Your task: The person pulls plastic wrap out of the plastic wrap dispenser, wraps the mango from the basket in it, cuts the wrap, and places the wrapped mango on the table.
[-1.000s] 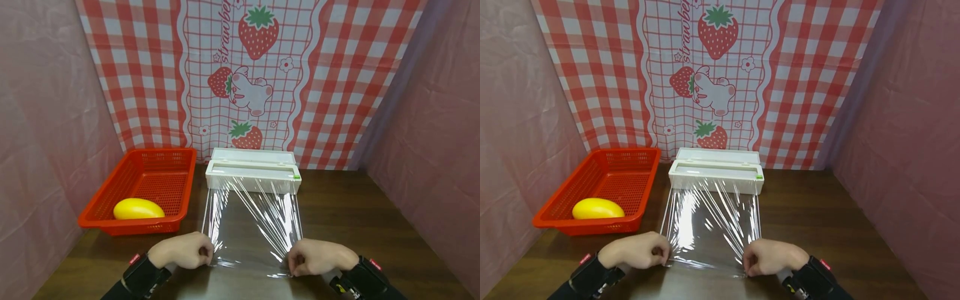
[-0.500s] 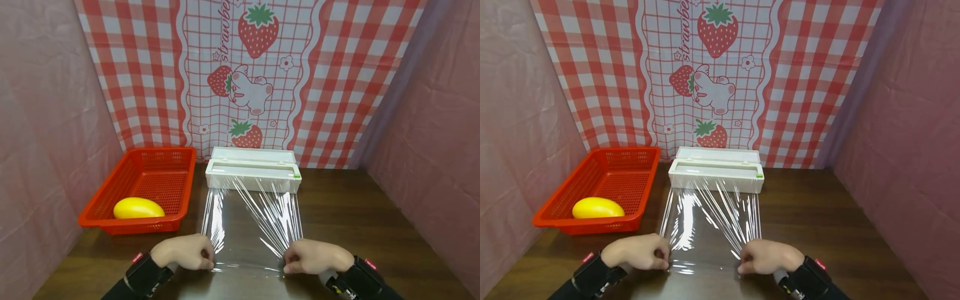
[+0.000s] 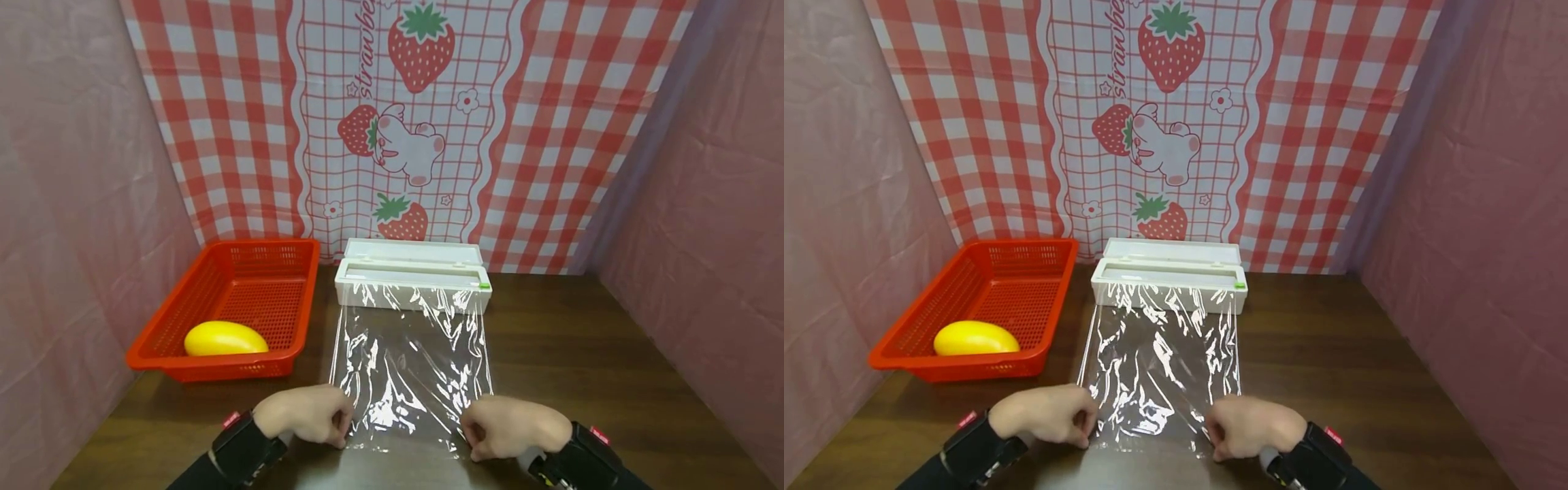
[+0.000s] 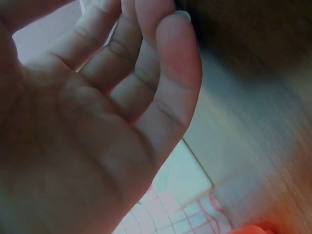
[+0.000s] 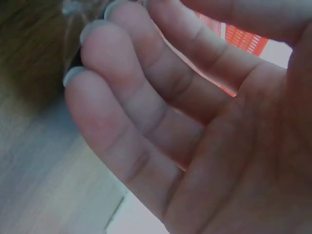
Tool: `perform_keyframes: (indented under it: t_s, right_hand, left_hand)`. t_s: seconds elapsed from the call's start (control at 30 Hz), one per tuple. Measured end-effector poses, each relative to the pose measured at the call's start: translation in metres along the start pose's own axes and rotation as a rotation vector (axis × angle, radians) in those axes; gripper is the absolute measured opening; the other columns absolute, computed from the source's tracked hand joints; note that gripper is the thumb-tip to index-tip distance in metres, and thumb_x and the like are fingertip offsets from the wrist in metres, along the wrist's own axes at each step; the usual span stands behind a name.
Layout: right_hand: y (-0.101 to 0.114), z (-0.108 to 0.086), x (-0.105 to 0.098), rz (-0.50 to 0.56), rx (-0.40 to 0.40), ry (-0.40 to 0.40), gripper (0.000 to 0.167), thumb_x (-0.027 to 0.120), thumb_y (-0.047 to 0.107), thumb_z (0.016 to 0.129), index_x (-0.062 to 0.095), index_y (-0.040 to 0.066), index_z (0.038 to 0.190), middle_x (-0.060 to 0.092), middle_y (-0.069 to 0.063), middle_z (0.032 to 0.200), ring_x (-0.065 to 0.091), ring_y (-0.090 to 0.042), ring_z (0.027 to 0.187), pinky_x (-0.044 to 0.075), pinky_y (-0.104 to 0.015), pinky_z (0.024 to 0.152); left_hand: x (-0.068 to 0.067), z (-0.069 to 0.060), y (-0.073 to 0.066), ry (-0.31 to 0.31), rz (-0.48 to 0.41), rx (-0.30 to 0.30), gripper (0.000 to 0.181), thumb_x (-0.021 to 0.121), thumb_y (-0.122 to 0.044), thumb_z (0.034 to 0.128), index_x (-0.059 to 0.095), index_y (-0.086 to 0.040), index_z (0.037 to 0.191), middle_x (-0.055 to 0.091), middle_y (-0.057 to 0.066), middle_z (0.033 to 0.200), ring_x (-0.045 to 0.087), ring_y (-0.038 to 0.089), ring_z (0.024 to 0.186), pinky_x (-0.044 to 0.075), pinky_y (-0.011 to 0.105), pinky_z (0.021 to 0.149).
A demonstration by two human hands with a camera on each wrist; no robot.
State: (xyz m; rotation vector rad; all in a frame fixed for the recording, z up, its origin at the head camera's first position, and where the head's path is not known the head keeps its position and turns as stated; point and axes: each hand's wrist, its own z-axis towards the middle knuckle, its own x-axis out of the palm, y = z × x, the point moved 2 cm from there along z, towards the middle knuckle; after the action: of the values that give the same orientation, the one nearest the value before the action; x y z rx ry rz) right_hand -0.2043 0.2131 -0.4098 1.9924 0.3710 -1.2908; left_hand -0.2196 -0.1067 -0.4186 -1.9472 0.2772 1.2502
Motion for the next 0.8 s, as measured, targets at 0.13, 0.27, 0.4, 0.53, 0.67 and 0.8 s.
perform_keyframes:
  t_s: [0.13,0.27,0.4,0.53,0.67,0.8]
  right_hand:
    - [0.001,0.002,-0.003,-0.039,-0.008,-0.040,0.028,0.082,0.017,0.080,0.057,0.026,0.071,0.050,0.020,0.065,0.047,0.002,0.060,0.041,-0.021,0.058]
    - [0.001,0.006,-0.006,-0.040,-0.018,-0.096,0.025,0.082,0.017,0.082,0.060,0.027,0.075,0.050,0.020,0.069,0.047,0.001,0.063,0.042,-0.022,0.057]
    - [0.000,0.007,-0.005,-0.099,-0.004,-0.168,0.024,0.085,0.021,0.079,0.063,0.025,0.086,0.051,0.017,0.084,0.050,-0.002,0.074,0.045,-0.026,0.061]
    - [-0.001,0.004,0.000,-0.184,0.028,-0.221,0.036,0.090,0.029,0.074,0.063,0.023,0.098,0.049,0.013,0.096,0.051,-0.006,0.085,0.048,-0.031,0.064]
    - [-0.001,0.001,0.004,-0.196,0.053,-0.242,0.046,0.091,0.035,0.073,0.061,0.023,0.106,0.045,0.011,0.100,0.048,-0.009,0.091,0.047,-0.030,0.065]
    - [-0.002,-0.001,0.006,-0.187,0.058,-0.250,0.059,0.091,0.037,0.072,0.062,0.018,0.121,0.044,0.009,0.105,0.047,-0.012,0.095,0.046,-0.029,0.069]
  left_hand:
    - [0.001,0.000,-0.001,-0.007,0.014,-0.027,0.026,0.084,-0.012,0.0753,0.062,-0.022,0.066,0.052,-0.015,0.060,0.048,0.000,0.057,0.042,0.020,0.055]
    - [0.002,0.001,0.000,-0.009,0.010,-0.033,0.028,0.085,-0.011,0.0744,0.061,-0.021,0.067,0.051,-0.014,0.060,0.047,0.001,0.057,0.041,0.021,0.055]
    - [0.002,0.001,0.000,-0.008,0.003,-0.027,0.029,0.086,-0.011,0.0746,0.060,-0.021,0.068,0.051,-0.014,0.060,0.047,0.001,0.057,0.041,0.020,0.055]
    - [0.002,0.001,0.001,-0.003,0.001,-0.021,0.030,0.086,-0.011,0.0749,0.059,-0.021,0.067,0.051,-0.015,0.060,0.047,0.000,0.056,0.042,0.020,0.054]
    - [0.003,0.001,0.001,-0.001,-0.007,-0.015,0.030,0.086,-0.010,0.0752,0.059,-0.020,0.067,0.051,-0.014,0.060,0.048,0.000,0.056,0.042,0.020,0.054]
    - [0.003,0.000,0.001,-0.005,-0.021,-0.023,0.029,0.086,-0.010,0.0755,0.060,-0.020,0.068,0.052,-0.013,0.060,0.048,0.001,0.056,0.042,0.021,0.054]
